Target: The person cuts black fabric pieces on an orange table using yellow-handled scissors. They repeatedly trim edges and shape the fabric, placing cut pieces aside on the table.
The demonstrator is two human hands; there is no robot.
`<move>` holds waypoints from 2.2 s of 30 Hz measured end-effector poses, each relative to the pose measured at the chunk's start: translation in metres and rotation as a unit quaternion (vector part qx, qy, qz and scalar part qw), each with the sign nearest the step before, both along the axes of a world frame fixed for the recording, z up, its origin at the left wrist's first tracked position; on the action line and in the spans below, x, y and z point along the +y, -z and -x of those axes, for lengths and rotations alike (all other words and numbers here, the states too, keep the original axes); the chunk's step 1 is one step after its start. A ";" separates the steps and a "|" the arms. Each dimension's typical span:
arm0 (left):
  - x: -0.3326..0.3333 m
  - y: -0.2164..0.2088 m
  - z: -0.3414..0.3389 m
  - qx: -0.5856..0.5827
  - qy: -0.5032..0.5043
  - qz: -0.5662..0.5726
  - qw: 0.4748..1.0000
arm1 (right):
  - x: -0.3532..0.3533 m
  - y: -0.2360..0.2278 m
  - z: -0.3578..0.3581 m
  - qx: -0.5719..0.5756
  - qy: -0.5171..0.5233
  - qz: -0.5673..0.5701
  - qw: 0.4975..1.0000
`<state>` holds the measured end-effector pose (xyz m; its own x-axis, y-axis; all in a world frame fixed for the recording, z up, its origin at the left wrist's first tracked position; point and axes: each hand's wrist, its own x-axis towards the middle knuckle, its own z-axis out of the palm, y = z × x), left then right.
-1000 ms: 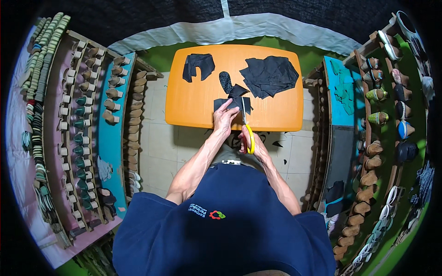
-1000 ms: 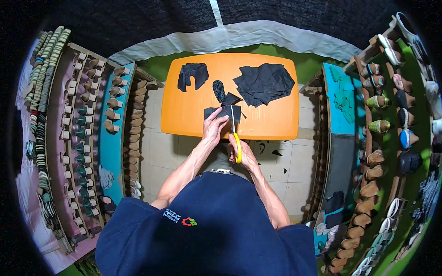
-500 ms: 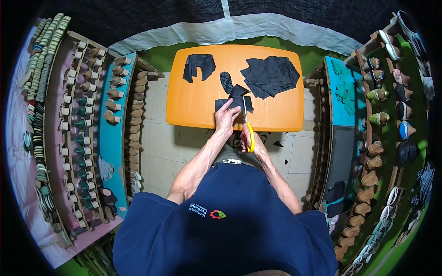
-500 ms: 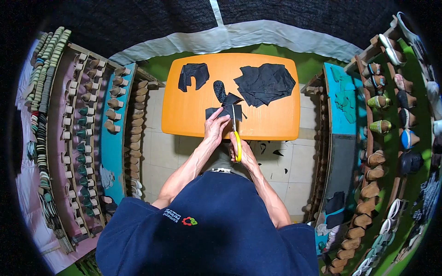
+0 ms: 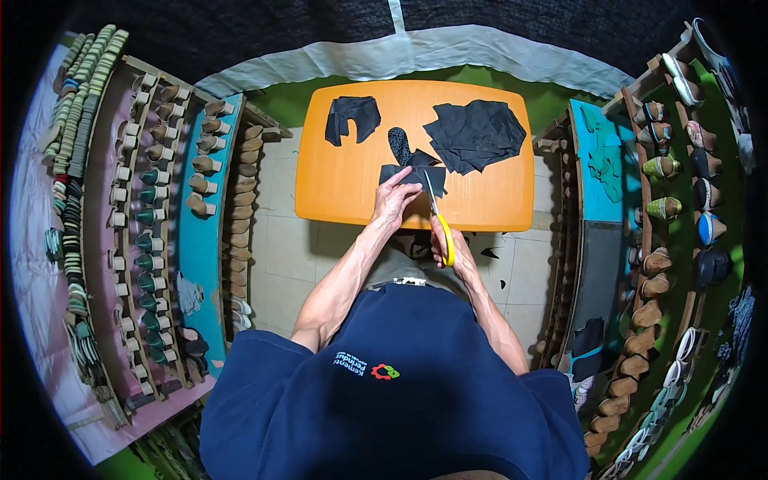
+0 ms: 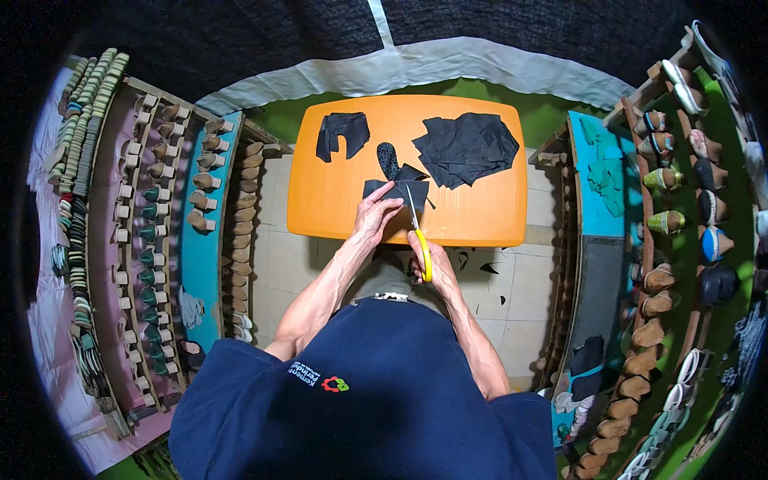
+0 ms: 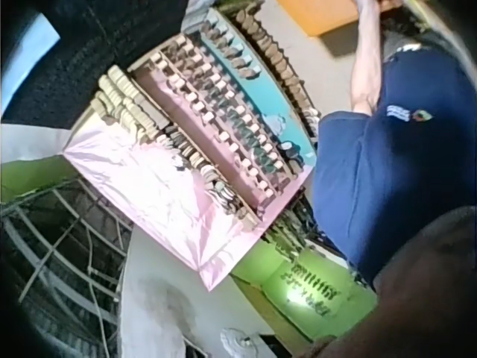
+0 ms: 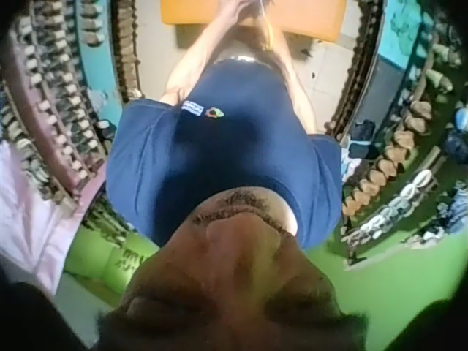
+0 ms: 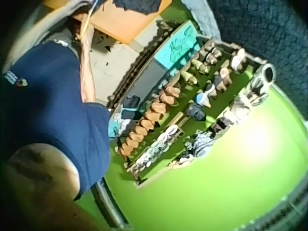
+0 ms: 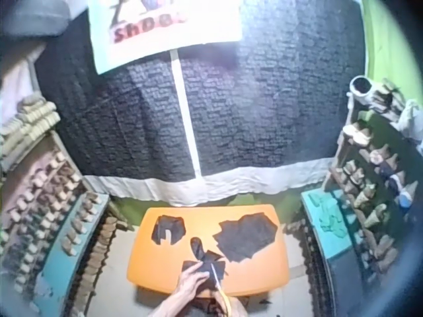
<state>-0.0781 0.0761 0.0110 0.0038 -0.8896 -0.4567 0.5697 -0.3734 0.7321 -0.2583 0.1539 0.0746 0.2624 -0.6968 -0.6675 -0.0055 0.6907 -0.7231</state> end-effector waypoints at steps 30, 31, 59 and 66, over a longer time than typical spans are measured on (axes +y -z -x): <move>-0.009 -0.025 -0.012 -0.068 0.067 0.011 0.995 | -0.003 0.023 0.011 -0.057 -0.062 0.024 0.996; -0.007 -0.029 -0.008 -0.067 0.073 0.014 0.995 | -0.005 0.025 0.011 -0.052 -0.061 0.022 0.997; -0.007 -0.020 0.017 -0.029 -0.007 -0.002 1.000 | -0.017 0.024 -0.005 -0.041 0.047 0.003 0.998; -0.007 -0.023 0.021 -0.003 -0.006 -0.005 1.000 | -0.018 0.028 -0.011 -0.017 0.106 0.017 0.994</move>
